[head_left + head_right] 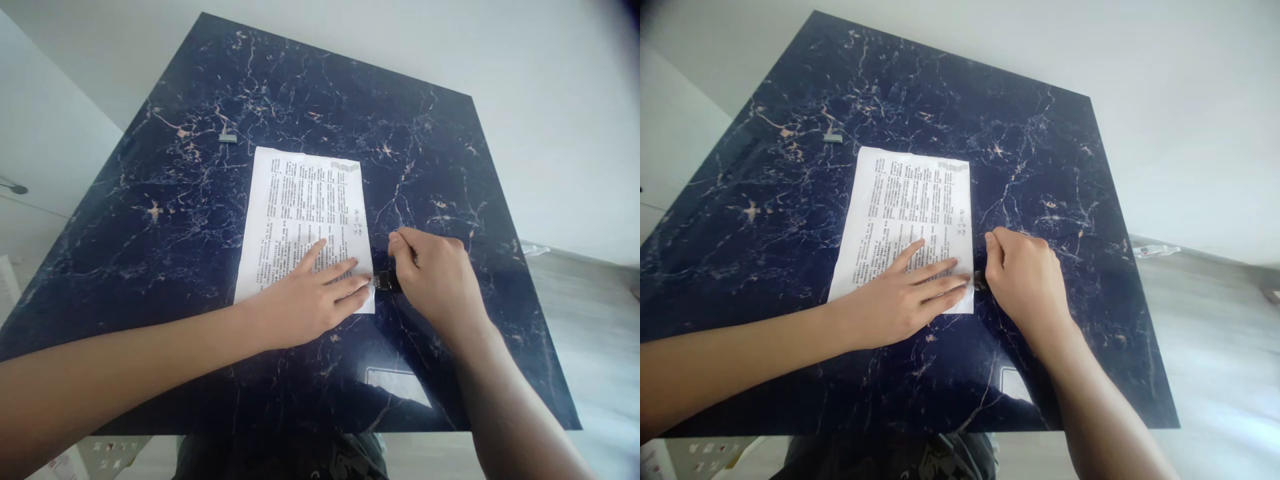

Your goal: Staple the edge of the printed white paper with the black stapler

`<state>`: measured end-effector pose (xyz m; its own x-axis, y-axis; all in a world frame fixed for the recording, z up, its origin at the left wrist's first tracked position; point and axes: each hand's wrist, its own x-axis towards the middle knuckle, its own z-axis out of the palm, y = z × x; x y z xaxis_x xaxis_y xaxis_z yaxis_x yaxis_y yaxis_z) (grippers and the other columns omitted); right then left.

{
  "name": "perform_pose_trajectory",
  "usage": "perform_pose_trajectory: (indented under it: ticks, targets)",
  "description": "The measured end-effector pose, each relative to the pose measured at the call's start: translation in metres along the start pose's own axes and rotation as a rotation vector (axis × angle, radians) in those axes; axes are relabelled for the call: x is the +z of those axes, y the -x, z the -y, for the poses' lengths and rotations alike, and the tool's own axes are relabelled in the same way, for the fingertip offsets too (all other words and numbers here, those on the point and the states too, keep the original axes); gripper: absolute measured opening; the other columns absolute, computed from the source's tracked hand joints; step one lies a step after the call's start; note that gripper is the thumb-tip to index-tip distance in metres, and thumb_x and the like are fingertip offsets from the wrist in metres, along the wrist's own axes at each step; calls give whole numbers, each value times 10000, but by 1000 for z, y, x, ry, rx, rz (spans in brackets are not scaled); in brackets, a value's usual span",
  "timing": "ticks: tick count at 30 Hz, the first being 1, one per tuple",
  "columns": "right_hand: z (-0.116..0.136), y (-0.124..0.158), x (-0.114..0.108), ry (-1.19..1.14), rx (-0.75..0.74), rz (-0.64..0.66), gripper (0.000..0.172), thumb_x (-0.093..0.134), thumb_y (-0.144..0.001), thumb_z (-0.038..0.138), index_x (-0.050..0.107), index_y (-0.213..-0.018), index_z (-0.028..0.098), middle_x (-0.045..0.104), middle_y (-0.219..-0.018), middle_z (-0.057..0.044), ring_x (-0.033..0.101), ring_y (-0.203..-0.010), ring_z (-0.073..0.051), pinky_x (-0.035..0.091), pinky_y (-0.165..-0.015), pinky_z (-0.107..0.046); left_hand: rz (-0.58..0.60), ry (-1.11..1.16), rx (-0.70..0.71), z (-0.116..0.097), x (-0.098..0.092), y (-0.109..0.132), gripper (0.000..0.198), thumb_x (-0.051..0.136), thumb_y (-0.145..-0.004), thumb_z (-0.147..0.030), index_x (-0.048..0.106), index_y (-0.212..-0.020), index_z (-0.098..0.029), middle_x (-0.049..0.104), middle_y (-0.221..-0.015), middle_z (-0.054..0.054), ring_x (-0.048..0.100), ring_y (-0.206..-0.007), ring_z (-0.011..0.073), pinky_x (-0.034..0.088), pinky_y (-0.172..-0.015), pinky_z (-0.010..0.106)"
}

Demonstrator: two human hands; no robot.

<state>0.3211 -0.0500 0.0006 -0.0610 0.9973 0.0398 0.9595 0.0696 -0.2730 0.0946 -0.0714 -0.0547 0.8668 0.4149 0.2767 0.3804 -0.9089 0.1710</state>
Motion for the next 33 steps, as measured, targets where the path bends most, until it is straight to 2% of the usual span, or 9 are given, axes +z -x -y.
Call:
perform_pose_trajectory:
  ticks: [7, 13, 19, 26, 33]
  targets:
    - [1, 0, 1, 2, 13, -4, 333, 457, -1001, 286, 539, -686, 218, 605, -644, -44, 496, -583, -178, 292, -606, -327, 35, -26, 3, 0, 1, 0, 468, 528, -1006, -150, 555, -1471, -196, 531, -1572, 110, 428, -1503, 320, 192, -1267, 698]
    - [1, -1, 1, 10, 19, 9, 338, 453, -1006, 294, 533, -686, 218, 612, -651, -47, 503, -594, -183, 290, -615, -329, 29, -17, -8, 0, 1, 0, 482, 537, -1002, -150, 548, -1477, -229, 532, -1574, 91, 414, -1516, 304, 186, -1278, 680]
    - [1, -2, 2, 18, 21, -1, 335, 455, -1005, 293, 540, -690, 215, 625, -667, -49, 500, -596, -178, 291, -618, -329, 24, -31, 0, 0, 2, 0, 465, 521, -1004, -136, 558, -1465, -184, 536, -1567, 111, 435, -1496, 320, 193, -1268, 695]
    - [-1, -1, 2, 42, 19, -8, 333, 455, -1000, 288, 565, -695, 212, 630, -662, -39, 518, -599, -173, 299, -620, -317, -8, -12, 9, 0, 2, 1, 488, 615, -961, -142, 579, -1446, -187, 561, -1539, 124, 465, -1474, 334, 205, -1261, 696]
    - [-1, -1, 2, 43, 27, -1, 337, 453, -1001, 297, 603, -712, 209, 653, -689, -52, 555, -626, -185, 307, -624, -321, 12, -26, 6, 0, 1, 1, 457, 566, -992, -154, 581, -1445, -209, 548, -1556, 107, 442, -1494, 316, 216, -1262, 687]
